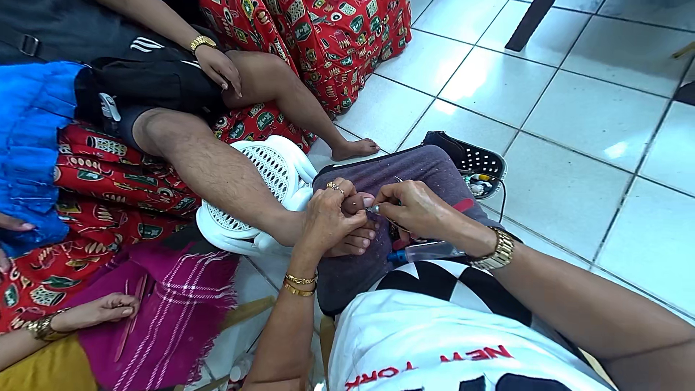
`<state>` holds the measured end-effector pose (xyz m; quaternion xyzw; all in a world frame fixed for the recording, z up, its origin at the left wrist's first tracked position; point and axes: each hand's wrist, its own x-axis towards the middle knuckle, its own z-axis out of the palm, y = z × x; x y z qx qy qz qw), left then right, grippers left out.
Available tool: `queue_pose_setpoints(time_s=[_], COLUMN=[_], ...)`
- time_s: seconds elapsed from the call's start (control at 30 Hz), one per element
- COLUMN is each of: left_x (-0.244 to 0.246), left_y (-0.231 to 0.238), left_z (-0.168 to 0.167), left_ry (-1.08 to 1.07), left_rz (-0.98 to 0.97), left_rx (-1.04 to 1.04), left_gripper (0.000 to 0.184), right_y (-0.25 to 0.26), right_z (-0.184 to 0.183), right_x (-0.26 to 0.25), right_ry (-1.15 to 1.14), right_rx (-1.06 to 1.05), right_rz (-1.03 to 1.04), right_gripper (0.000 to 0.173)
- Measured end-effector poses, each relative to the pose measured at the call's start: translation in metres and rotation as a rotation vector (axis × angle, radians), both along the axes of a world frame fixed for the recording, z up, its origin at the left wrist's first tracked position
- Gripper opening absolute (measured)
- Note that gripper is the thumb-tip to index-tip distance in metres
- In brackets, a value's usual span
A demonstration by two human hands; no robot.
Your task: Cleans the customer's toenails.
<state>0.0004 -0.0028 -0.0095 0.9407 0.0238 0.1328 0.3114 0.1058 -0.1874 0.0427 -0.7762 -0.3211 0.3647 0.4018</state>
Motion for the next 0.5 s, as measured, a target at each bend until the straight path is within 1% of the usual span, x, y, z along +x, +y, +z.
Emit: queue_pose_setpoints(time_s=[0.03,0.1,0.27,0.37,0.5], left_x=[0.0,0.0,-0.001,-0.001,-0.001], left_y=[0.0,0.0,0.001,0.001,0.001], left_z=[0.0,0.0,0.002,0.001,0.002], left_ry=[0.001,0.001,0.013,0.014,0.019], left_rz=[-0.001,0.0,0.011,0.011,0.012], left_rx=[0.001,0.002,0.008,0.002,-0.007], left_gripper=[0.026,0.026,0.027,0.027,0.027], right_y=[0.001,0.003,-0.001,-0.003,-0.006], right_z=[0.001,-0.001,-0.016,-0.023,-0.025], right_x=[0.0,0.0,-0.004,-0.006,-0.006], right_ry=[-0.028,-0.153,-0.427,-0.528,-0.582], right_rx=[-0.013,-0.013,0.131,0.205,0.247], right_rz=[0.01,0.037,0.088,0.094,0.098], right_gripper=[0.019,0.018,0.013,0.013,0.011])
